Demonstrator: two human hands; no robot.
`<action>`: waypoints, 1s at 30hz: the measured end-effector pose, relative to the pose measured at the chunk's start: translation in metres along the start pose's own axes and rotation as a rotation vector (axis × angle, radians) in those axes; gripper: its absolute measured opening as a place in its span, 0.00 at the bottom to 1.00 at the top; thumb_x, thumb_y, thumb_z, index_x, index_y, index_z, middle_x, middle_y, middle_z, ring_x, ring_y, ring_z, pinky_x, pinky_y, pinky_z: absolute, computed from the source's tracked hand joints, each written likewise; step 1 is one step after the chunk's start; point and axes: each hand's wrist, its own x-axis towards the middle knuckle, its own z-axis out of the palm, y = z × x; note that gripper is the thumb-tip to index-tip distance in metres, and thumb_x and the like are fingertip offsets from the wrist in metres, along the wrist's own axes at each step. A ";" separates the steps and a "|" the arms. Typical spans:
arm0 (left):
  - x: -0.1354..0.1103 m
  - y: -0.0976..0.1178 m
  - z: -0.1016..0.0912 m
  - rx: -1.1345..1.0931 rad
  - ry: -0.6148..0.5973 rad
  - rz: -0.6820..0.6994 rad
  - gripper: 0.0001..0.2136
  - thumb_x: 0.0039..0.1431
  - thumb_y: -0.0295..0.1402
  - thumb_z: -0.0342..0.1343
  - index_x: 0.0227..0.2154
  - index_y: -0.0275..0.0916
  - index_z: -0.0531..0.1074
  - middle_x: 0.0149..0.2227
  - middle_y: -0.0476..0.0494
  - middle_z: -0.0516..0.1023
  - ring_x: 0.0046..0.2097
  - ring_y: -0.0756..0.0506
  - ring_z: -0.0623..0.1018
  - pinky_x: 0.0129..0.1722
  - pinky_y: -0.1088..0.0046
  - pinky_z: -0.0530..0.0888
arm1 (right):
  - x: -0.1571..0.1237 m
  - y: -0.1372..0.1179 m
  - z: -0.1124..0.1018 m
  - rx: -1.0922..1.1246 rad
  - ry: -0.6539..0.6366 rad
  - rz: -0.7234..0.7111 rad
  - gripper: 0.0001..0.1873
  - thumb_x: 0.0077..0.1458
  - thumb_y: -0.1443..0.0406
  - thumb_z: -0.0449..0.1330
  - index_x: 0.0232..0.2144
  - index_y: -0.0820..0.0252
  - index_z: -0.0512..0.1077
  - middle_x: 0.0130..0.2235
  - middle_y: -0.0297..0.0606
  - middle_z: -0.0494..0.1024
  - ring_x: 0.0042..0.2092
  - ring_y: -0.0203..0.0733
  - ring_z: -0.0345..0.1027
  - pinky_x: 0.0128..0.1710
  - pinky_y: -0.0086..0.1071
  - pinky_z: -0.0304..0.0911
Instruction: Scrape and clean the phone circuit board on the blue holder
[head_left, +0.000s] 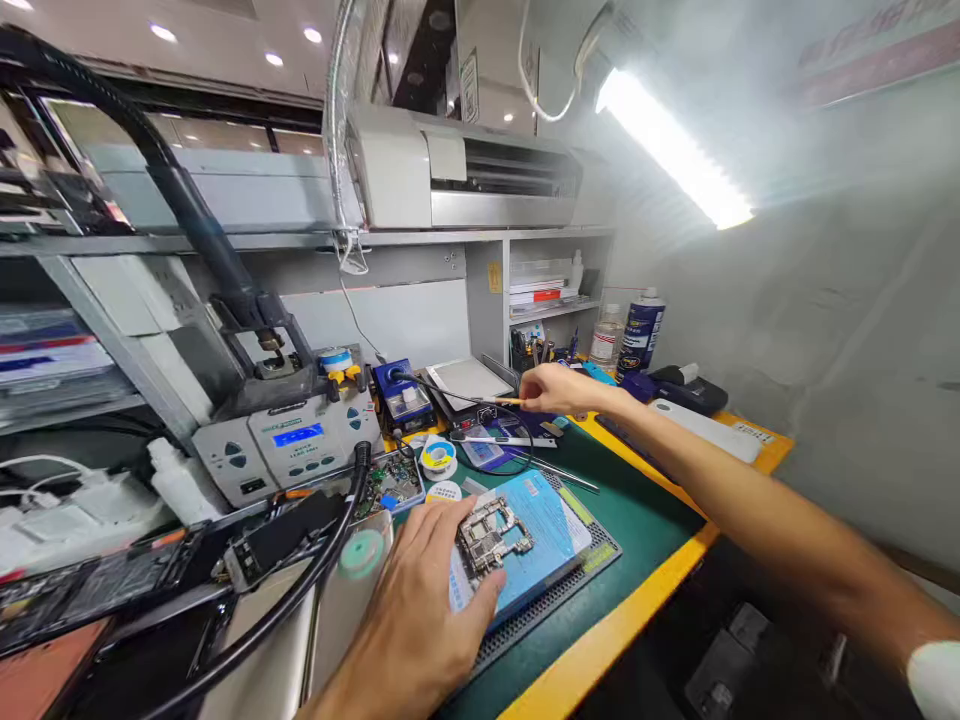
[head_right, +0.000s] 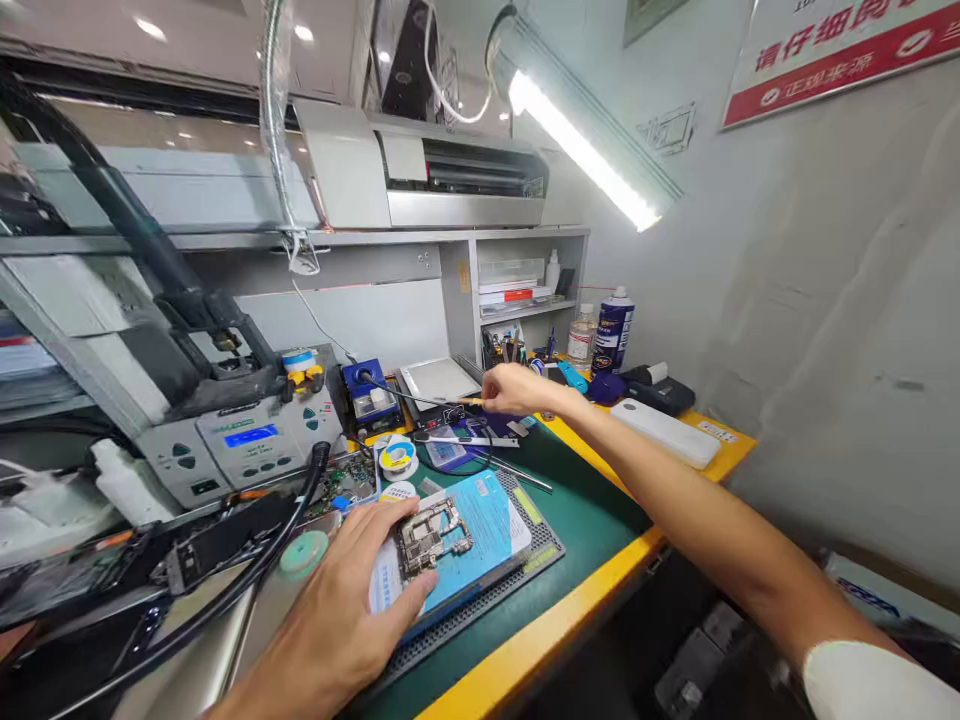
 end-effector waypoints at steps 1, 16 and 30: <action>-0.001 -0.001 0.000 -0.014 -0.004 -0.008 0.22 0.65 0.39 0.59 0.60 0.42 0.70 0.57 0.37 0.81 0.59 0.35 0.81 0.57 0.48 0.81 | -0.007 0.003 -0.011 0.009 0.026 0.000 0.13 0.70 0.58 0.65 0.49 0.63 0.78 0.47 0.40 0.82 0.42 0.42 0.79 0.42 0.39 0.78; -0.002 -0.008 -0.021 -0.020 -0.075 0.031 0.22 0.65 0.40 0.59 0.60 0.41 0.68 0.56 0.39 0.81 0.58 0.38 0.81 0.57 0.54 0.81 | -0.090 -0.031 0.009 0.298 -0.106 -0.145 0.23 0.58 0.47 0.70 0.35 0.62 0.81 0.29 0.36 0.79 0.30 0.38 0.70 0.28 0.31 0.64; -0.005 -0.005 -0.026 0.029 -0.082 0.076 0.22 0.66 0.39 0.58 0.61 0.42 0.65 0.57 0.39 0.81 0.60 0.38 0.80 0.56 0.56 0.81 | -0.064 -0.039 0.039 0.664 -0.442 -0.058 0.18 0.57 0.55 0.75 0.32 0.61 0.74 0.25 0.30 0.76 0.23 0.35 0.73 0.17 0.24 0.64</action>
